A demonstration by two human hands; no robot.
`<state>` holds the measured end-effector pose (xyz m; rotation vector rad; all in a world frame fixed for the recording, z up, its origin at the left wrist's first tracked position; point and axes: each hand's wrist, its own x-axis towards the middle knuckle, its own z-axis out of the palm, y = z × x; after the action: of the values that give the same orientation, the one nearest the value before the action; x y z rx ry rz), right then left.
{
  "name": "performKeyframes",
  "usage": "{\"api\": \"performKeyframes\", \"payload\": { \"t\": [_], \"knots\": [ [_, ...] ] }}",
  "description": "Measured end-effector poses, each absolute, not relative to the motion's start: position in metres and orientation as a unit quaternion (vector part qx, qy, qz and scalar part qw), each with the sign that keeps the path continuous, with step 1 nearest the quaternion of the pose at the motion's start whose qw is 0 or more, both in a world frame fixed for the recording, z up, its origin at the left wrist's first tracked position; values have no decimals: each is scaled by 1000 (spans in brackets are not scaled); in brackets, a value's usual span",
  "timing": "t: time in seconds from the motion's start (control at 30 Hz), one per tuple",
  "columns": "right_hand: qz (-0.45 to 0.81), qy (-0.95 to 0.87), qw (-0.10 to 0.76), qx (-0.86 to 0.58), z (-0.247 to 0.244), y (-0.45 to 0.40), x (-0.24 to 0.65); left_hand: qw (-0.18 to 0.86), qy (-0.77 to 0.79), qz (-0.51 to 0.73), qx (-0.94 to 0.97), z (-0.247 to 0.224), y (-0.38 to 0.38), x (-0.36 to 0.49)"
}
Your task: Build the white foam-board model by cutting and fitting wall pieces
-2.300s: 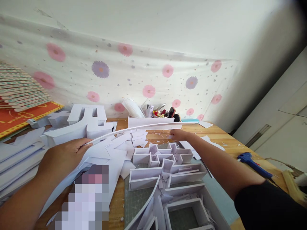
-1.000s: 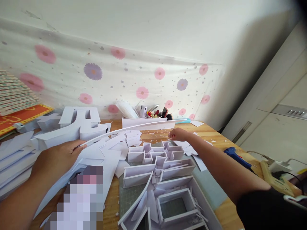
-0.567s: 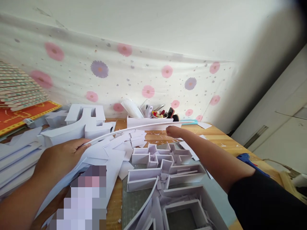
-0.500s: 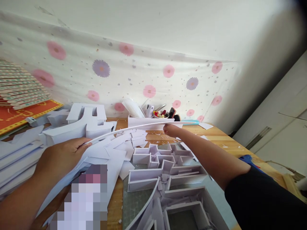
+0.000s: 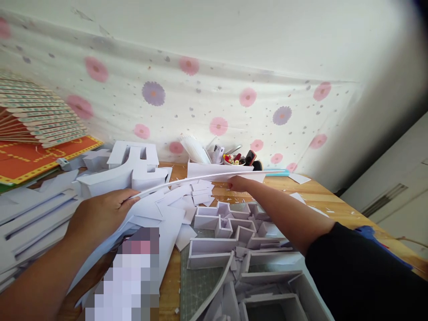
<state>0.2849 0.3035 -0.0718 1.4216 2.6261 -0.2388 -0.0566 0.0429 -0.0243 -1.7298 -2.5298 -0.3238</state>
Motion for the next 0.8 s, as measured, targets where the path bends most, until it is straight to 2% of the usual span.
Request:
{"api": "performKeyframes", "payload": {
  "t": [0.1,0.2,0.5,0.63,0.8],
  "knots": [
    [-90,866,104,481,-69,294,291,28,-819,-105,-564,-24,42,-57],
    [-98,861,95,491,-58,282,308,22,-821,-101,-562,-22,40,-56],
    [-171,872,-3,459,3,197,387,-2,-820,-76,-567,-14,38,-48],
    [-164,878,-46,447,-2,158,393,-3,-810,-58,-583,-14,39,-48],
    [-117,842,-110,515,-14,172,411,1,-808,-58,-587,-13,40,-48]
  ]
}}
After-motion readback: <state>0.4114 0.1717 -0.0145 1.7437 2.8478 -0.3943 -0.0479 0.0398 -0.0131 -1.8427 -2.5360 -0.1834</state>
